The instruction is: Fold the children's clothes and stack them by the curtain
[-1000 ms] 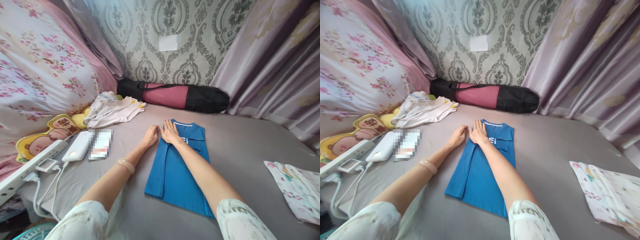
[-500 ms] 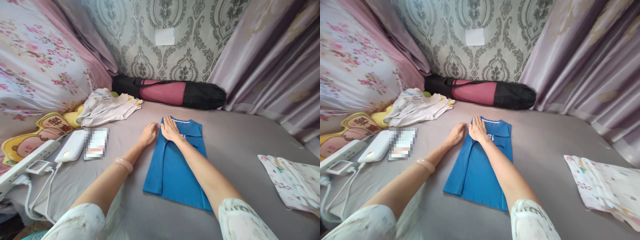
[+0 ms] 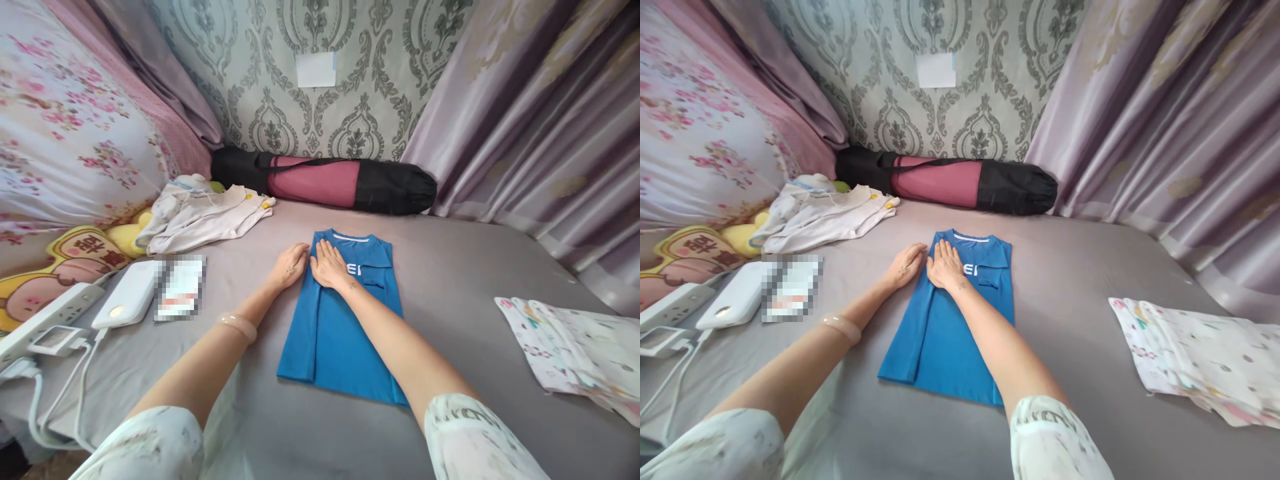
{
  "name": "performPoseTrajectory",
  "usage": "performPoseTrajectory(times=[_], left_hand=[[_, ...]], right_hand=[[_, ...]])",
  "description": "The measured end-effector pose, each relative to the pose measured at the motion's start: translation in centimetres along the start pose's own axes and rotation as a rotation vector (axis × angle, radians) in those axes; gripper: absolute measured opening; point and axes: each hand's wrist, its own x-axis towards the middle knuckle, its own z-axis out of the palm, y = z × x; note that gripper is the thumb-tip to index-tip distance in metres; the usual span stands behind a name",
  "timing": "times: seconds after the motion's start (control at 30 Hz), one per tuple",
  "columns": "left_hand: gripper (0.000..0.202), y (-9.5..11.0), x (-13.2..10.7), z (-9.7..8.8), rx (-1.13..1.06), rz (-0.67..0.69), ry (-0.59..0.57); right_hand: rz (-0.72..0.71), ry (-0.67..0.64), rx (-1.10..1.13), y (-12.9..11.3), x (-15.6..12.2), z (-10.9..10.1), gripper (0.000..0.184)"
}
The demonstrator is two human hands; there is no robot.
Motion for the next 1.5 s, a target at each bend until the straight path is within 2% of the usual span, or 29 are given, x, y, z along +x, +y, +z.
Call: performPoseTrajectory(times=[0.1, 0.17, 0.3, 0.43, 0.53, 0.63, 0.77, 0.9, 0.97, 1.03, 1.17, 1.27, 1.37, 1.5], left_hand=[[0.042, 0.2, 0.0, -0.2, 0.006, -0.023, -0.042], [0.046, 0.7, -0.1, -0.4, 0.028, -0.030, -0.090], [0.056, 2.0, -0.4, -1.0, 0.122, -0.012, -0.193], [0.064, 2.7, -0.5, -1.3, 0.186, 0.056, -0.276], [0.068, 2.7, -0.4, -1.3, 0.205, 0.105, -0.354], [0.072, 2.7, -0.3, -1.4, 0.219, 0.130, -0.409], [0.074, 2.7, -0.4, -1.5, 0.226, 0.126, -0.416], [0.075, 2.5, -0.1, -1.7, 0.196, 0.108, -0.444], [0.072, 2.7, 0.4, -1.7, 0.171, 0.058, -0.468], [0.065, 3.4, 1.1, -1.6, 0.170, -0.016, -0.437], [0.060, 5.9, 2.3, -0.2, 0.256, -0.072, -0.293], [0.064, 7.3, 2.5, 1.4, 0.321, -0.053, -0.329], [0.070, 7.4, 2.1, 2.6, 0.342, -0.062, -0.365], [0.071, 6.8, 1.8, 3.1, 0.370, -0.054, -0.348]], right_hand=[[0.007, -0.064, 0.120, 0.6, 0.0, -1.4, 0.064], [0.044, 0.001, 0.144, 1.8, -0.4, -2.4, 0.064], [0.221, 0.149, -0.001, 5.5, -2.1, -4.1, 0.066], [0.313, 0.144, -0.142, 9.0, -3.5, -4.0, 0.072], [0.328, 0.094, -0.178, 10.2, -3.7, -3.1, 0.075], [0.335, 0.075, -0.186, 10.5, -3.5, -2.2, 0.076], [0.327, 0.092, -0.189, 10.4, -3.4, -2.0, 0.076], [0.331, 0.039, -0.122, 10.4, -3.5, -3.2, 0.074], [0.338, 0.019, -0.064, 10.4, -3.7, -3.9, 0.072], [0.335, 0.047, -0.055, 10.3, -4.1, -4.4, 0.070], [0.300, 0.099, -0.153, 9.5, -5.1, -3.8, 0.070], [0.311, 0.088, -0.184, 9.0, -5.5, -2.6, 0.072], [0.318, 0.094, -0.192, 8.9, -5.6, -2.0, 0.071], [0.314, 0.116, -0.204, 9.1, -5.5, -1.7, 0.070]])
